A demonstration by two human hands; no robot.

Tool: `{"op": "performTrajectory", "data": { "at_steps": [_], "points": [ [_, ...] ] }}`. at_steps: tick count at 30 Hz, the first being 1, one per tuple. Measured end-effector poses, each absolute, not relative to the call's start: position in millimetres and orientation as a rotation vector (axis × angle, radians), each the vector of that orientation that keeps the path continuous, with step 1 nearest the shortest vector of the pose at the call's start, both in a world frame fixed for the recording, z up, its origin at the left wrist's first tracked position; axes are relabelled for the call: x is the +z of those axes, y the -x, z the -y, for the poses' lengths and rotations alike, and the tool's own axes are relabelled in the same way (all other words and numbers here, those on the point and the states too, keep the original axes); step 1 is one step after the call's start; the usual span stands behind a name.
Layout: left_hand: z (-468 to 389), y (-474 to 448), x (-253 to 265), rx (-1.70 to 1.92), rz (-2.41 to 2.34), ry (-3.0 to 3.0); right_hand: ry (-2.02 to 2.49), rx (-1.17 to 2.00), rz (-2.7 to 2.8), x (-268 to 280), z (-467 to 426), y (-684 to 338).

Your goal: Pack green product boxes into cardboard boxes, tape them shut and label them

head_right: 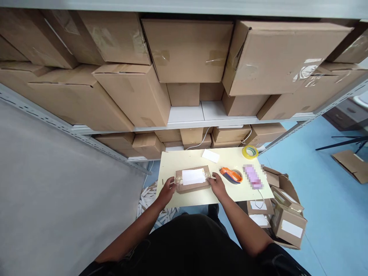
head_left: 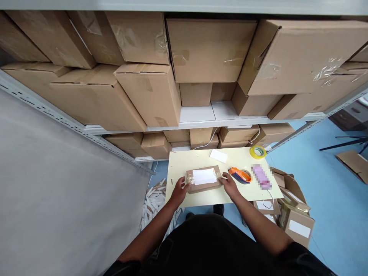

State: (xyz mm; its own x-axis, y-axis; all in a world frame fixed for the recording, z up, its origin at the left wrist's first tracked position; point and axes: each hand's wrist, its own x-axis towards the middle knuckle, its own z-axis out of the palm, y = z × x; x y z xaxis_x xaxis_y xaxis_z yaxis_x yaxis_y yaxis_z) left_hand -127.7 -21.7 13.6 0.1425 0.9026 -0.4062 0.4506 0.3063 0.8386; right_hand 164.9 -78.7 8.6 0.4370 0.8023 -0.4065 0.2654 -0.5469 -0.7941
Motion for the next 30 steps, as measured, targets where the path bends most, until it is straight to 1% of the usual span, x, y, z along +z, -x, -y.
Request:
{"op": "performTrajectory", "data": {
  "at_steps": [3,8,16,21,26,30],
  "points": [
    [33.5,120.0,2.0,0.544,-1.324,-1.143,1.893,1.194,0.846,1.2,88.5,-155.2],
    [35.3,111.9,11.5,0.592,-1.262,-1.165,1.869,1.196,0.859,3.8,90.0,-148.7],
    [16.1,124.9,51.6,0.673,-1.225,-1.258,1.824,0.976,0.915,43.9,90.3,-137.7],
    [5.0,123.5,69.6,0.711,-1.183,-1.348,1.778,0.897,0.89,73.9,95.6,-128.1],
    [-5.3,102.6,95.9,0.74,-1.068,-1.426,1.72,0.806,0.84,96.5,107.7,-139.9],
    [-11.9,66.6,119.3,0.73,-0.981,-1.474,1.672,0.726,0.808,108.3,118.2,-166.8]
  ]
}}
